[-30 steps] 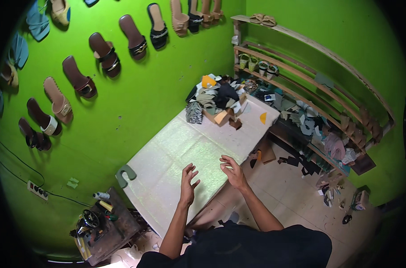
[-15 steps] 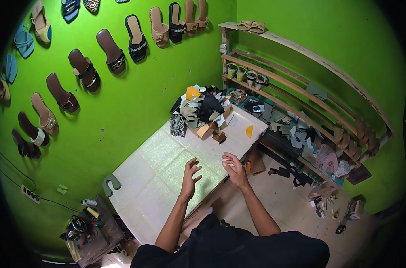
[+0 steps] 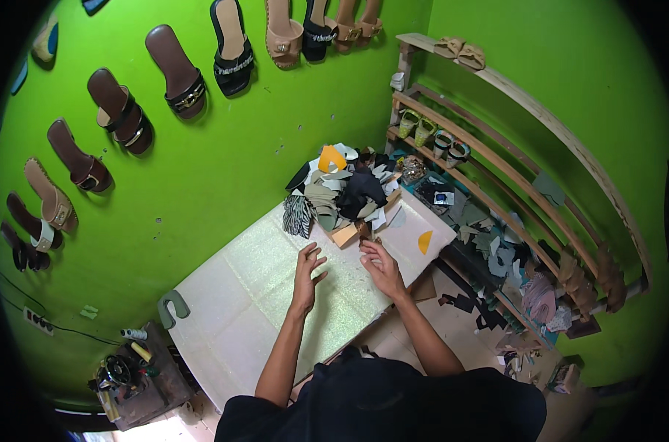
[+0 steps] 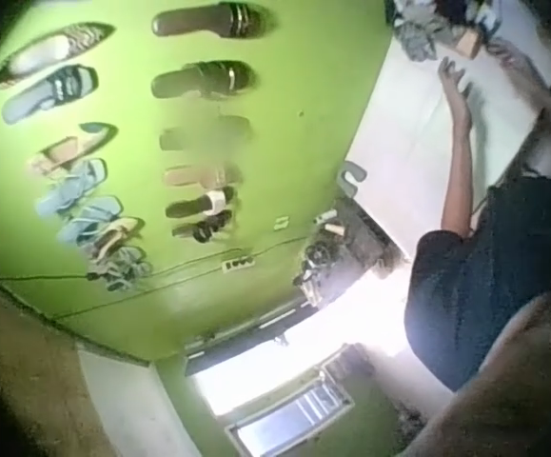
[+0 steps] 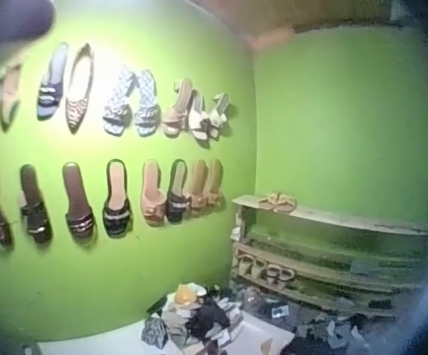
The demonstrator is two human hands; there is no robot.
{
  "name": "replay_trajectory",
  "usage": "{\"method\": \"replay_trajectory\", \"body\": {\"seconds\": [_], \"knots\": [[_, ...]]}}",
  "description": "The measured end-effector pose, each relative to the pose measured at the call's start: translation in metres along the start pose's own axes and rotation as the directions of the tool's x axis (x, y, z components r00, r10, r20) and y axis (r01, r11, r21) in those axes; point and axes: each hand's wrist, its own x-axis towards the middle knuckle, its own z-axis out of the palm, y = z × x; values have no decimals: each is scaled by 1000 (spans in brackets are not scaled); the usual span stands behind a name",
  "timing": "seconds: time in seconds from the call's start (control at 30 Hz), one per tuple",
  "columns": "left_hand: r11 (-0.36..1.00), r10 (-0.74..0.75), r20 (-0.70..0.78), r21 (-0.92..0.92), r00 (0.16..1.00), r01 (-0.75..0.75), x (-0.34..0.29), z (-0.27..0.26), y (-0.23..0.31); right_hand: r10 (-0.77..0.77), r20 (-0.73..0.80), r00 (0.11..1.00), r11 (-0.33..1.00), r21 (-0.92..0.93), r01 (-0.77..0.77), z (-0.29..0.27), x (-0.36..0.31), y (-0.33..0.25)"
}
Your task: The person is preparing and selecting shoe components from a pile of leather pieces in a shoe manufacturing environment.
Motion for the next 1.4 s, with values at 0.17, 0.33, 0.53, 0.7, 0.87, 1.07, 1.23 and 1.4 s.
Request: {"method": "replay_trajectory", "body": {"seconds": [0.17,0.33,0.53,0.7,0.87,1.07,1.23,1.4], "knots": [[997,-76,-58,14,995,77,43,0,5,-9,38,999,997,-81,12,7,54,10],[991,-128,-122,10,984,131,77,0,-9,-29,118,993,987,-154,48,17,104,36],[989,-144,-204,-54,968,136,122,8,-17,-18,179,984,984,-169,49,30,160,57],[980,-193,-286,-97,939,172,159,13,-35,-166,273,948,873,-406,270,32,195,70],[989,-147,-419,-35,896,146,192,19,-52,-238,336,911,680,-612,404,43,229,62],[986,-12,-538,133,843,98,213,14,-79,-155,349,924,499,-780,378,53,247,78],[982,37,-532,175,846,67,220,22,-82,-366,113,924,636,-695,336,42,256,103],[980,106,-461,198,881,-14,219,35,-74,-286,-57,957,828,-518,216,11,263,101]]}}
